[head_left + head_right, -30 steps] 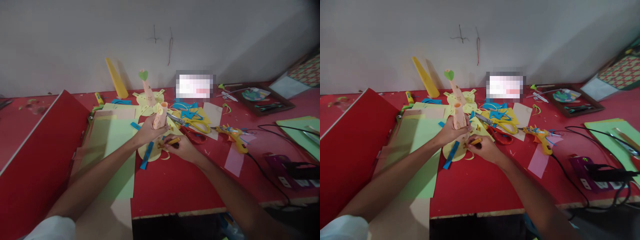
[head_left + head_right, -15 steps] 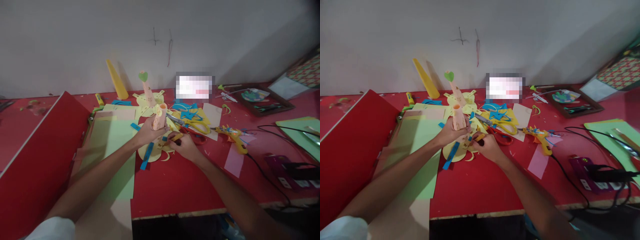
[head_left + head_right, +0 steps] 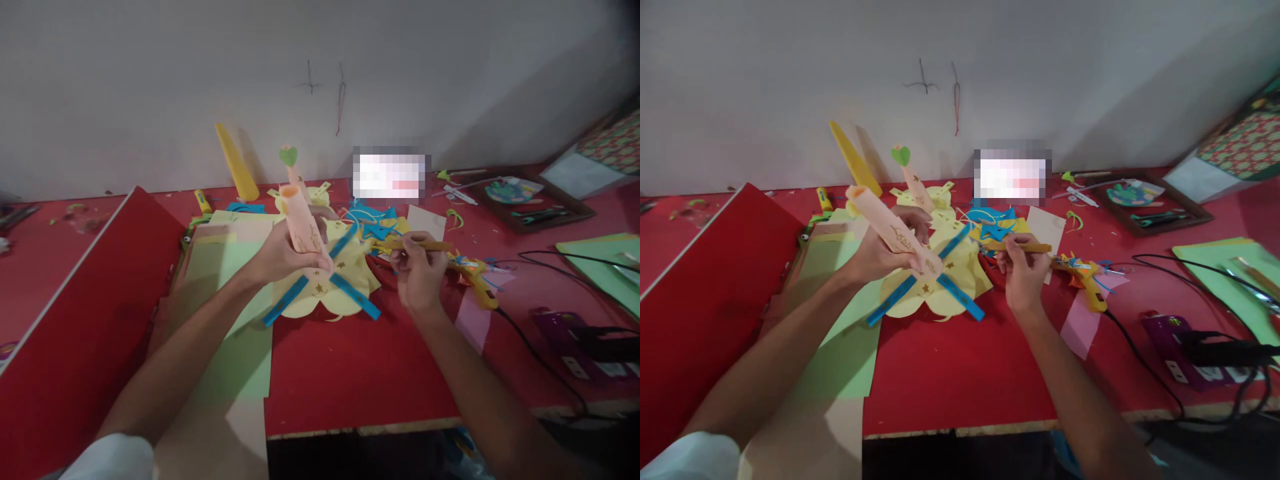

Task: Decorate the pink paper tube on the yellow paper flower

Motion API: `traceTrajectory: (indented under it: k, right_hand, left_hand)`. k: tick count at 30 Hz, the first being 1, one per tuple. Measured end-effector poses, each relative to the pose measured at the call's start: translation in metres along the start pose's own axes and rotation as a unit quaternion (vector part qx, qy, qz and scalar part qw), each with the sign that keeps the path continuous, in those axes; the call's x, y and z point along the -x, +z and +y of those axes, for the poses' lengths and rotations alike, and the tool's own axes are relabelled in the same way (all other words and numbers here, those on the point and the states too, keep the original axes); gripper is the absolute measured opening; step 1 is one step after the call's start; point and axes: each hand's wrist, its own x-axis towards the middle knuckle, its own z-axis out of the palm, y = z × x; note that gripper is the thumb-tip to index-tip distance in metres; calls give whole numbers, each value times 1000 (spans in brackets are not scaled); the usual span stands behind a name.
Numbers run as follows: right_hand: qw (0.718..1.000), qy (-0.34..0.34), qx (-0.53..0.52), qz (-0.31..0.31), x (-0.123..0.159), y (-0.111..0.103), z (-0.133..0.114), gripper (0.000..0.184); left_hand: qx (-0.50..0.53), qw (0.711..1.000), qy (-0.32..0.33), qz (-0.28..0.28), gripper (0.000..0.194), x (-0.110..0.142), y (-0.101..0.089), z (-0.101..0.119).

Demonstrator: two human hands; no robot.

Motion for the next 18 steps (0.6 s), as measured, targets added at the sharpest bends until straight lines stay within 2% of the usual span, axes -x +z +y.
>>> traceTrajectory:
  k: [2,6,8,10,13,14,16,18]
  right_hand:
    - [1000,-11,4,1,-2,-1,-1,24]
    - [999,-19,36,-7,2,0,3,26]
    - [999,-21,45,-13,6,0,5,25]
    - [998,-33,46,-24,8,0,5,23]
    - [996,-57,42,-52,10,1,-1,18]
    - [995,-64,43,-68,11,3,-5,16]
    - [989,-78,51,-113,18,9,-17,12]
    - [979,-99,73,-160,29,15,-29,11]
  left_hand:
    - [9,1000,-9,-18,67,-1,-5,1]
    - [-21,993,-33,-110,50,-3,-13,-2]
    - [-46,992,-39,-112,50,1,-13,-9]
    - [-70,995,-49,-53,57,10,-5,-20]
    - [-122,984,-88,94,67,31,16,-43]
    - [-130,977,-108,127,68,37,22,-50]
    - [-129,971,-136,149,64,47,31,-60]
    - [-115,971,-145,153,55,51,33,-61]
